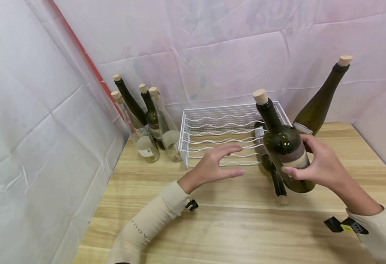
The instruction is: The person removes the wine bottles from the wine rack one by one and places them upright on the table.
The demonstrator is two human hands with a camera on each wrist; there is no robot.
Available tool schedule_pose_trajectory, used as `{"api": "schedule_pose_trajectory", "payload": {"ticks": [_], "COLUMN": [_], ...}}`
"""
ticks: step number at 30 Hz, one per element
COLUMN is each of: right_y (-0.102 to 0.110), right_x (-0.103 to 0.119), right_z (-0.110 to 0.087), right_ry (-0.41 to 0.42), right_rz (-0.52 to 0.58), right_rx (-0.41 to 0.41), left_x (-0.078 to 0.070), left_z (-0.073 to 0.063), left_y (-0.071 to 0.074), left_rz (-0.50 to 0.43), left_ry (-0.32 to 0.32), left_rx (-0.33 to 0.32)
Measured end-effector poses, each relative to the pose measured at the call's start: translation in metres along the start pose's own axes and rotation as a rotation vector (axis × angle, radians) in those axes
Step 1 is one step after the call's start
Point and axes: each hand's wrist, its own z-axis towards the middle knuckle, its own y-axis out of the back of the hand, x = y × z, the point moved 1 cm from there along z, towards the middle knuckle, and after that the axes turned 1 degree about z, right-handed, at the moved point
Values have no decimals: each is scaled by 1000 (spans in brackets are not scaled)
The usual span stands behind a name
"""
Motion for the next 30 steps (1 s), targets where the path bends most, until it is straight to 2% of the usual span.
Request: {"api": "schedule_pose_trajectory", "payload": {"ticks": [3,12,18,24,30], "right_y": [5,22,32,43,49], "right_x": [-7,-25,-34,-47,-57], "right_z": [-3,-10,-17,-24,-28], "right_ry": [-29,-153,-253,-303,-324], "right_rz": [31,68,60,70,100], "right_rx": [-4,-21,-35,-33,-68], "left_x": [1,4,5,6,5], "left_z": [3,7,10,15,21], "left_y": [-5,-14,-22,-32,-43], "left_rz": [52,207,313,448,529], "left_ry": [-51,-121,-201,-292,-324], "left_rx": [7,41,72,89,179]}}
